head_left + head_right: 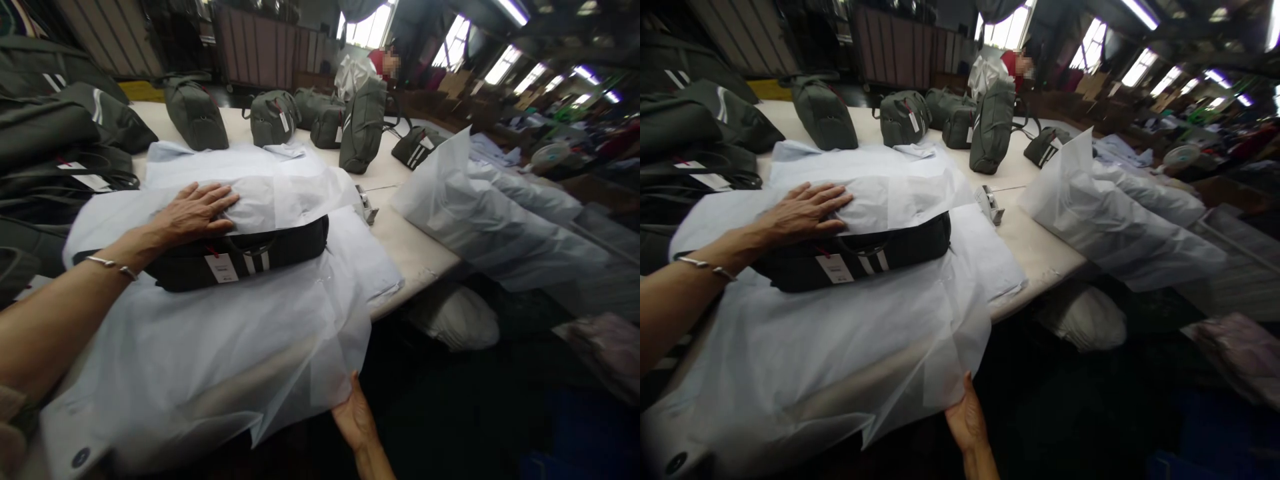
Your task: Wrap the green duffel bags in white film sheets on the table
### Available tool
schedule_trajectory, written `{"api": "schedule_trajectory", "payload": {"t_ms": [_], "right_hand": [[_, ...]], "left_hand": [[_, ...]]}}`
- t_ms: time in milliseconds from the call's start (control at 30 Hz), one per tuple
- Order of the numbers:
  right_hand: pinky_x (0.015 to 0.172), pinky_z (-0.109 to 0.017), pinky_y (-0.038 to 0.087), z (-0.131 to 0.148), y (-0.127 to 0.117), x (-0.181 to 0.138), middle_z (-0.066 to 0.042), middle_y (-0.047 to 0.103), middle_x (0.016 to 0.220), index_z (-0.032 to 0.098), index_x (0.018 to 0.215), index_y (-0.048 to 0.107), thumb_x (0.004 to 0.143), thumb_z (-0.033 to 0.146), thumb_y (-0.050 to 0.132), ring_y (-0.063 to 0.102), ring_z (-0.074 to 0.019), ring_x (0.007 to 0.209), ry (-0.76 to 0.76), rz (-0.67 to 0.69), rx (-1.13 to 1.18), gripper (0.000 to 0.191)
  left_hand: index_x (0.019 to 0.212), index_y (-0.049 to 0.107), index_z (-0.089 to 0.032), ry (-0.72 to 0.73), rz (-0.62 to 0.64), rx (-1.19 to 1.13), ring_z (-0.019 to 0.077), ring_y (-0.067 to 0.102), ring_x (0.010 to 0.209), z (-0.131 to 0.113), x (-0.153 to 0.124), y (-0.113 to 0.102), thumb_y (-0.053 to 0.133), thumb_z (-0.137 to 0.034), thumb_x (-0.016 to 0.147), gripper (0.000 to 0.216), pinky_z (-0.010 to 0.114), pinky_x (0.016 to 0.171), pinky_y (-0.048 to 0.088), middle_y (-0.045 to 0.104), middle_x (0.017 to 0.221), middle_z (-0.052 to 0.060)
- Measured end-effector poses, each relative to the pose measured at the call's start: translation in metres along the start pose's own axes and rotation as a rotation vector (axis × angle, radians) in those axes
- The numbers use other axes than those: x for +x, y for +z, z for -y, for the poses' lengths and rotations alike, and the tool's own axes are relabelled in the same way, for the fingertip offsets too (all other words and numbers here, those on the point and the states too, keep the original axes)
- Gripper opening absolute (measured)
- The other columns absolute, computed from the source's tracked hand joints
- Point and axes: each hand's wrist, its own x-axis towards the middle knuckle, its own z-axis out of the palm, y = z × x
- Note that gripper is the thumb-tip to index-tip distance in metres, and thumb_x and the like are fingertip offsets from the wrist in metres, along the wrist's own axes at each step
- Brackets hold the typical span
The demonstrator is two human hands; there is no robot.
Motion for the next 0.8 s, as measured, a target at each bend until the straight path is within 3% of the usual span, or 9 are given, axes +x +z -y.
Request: {"api": "schedule_trajectory", "payload": {"t_ms": [233, 367, 433, 533, 633, 700, 800], "right_hand": [[0.087, -0.036, 0.059, 0.009, 0.016, -0.037, -0.005, 0.075, 0.102, 0.017, 0.103, 0.067, 0.061, 0.029, 0.091, 0.071, -0.0197, 0.094, -0.097, -0.103, -0.103, 0.05], [0.086, -0.04, 0.061, 0.042, 0.042, -0.048, -0.004, 0.076, 0.1, 0.019, 0.102, 0.067, 0.053, 0.037, 0.093, 0.071, -0.0246, 0.094, -0.176, -0.109, -0.251, 0.058], [0.089, -0.043, 0.06, 0.065, 0.068, -0.047, -0.006, 0.076, 0.101, 0.019, 0.101, 0.069, 0.055, 0.044, 0.09, 0.069, -0.0293, 0.102, -0.185, -0.04, -0.37, 0.056], [0.094, -0.047, 0.057, 0.092, 0.139, -0.045, -0.01, 0.074, 0.108, 0.018, 0.106, 0.069, 0.063, 0.047, 0.085, 0.064, -0.032, 0.113, -0.267, 0.119, -0.48, 0.054], [0.095, -0.045, 0.056, 0.099, 0.238, -0.043, -0.009, 0.073, 0.109, 0.016, 0.113, 0.067, 0.072, 0.046, 0.079, 0.065, -0.0292, 0.113, -0.347, 0.279, -0.49, 0.053], [0.093, -0.041, 0.057, 0.095, 0.306, -0.036, -0.007, 0.074, 0.105, 0.016, 0.115, 0.065, 0.077, 0.042, 0.076, 0.068, -0.0256, 0.106, -0.356, 0.372, -0.499, 0.048], [0.081, -0.032, 0.059, 0.087, 0.393, -0.009, -0.001, 0.075, 0.092, 0.018, 0.109, 0.065, 0.079, 0.028, 0.074, 0.071, -0.0173, 0.084, -0.386, 0.388, -0.454, 0.033]], "left_hand": [[0.153, 0.029, -0.022, -0.009, 0.007, 0.035, 0.027, 0.016, 0.149, -0.002, 0.002, 0.0, 0.036, -0.055, 0.098, 0.064, 0.05, 0.119, 0.003, 0.028, 0.159, 0.011], [0.153, 0.03, -0.023, -0.033, 0.034, 0.029, 0.0261, 0.017, 0.149, -0.008, -0.003, -0.009, 0.041, -0.05, 0.098, 0.062, 0.049, 0.119, 0.003, 0.028, 0.16, 0.011], [0.152, 0.03, -0.024, -0.027, 0.022, 0.008, 0.0255, 0.018, 0.148, -0.01, -0.006, -0.011, 0.044, -0.05, 0.098, 0.061, 0.049, 0.119, 0.004, 0.029, 0.159, 0.012], [0.151, 0.033, -0.024, -0.003, -0.042, -0.033, 0.0263, 0.021, 0.148, -0.01, -0.009, -0.011, 0.05, -0.049, 0.097, 0.062, 0.05, 0.119, 0.005, 0.032, 0.158, 0.013], [0.15, 0.036, -0.024, -0.004, -0.101, -0.078, 0.0279, 0.024, 0.147, -0.009, -0.012, -0.007, 0.055, -0.047, 0.095, 0.062, 0.051, 0.118, 0.006, 0.035, 0.156, 0.013], [0.149, 0.038, -0.024, -0.008, -0.129, -0.107, 0.0287, 0.025, 0.146, -0.009, -0.014, -0.004, 0.059, -0.047, 0.093, 0.064, 0.052, 0.119, 0.006, 0.037, 0.155, 0.013], [0.148, 0.039, -0.025, 0.002, -0.183, -0.154, 0.0284, 0.026, 0.146, -0.01, -0.018, -0.002, 0.062, -0.047, 0.091, 0.066, 0.052, 0.119, 0.006, 0.038, 0.154, 0.012]]}}
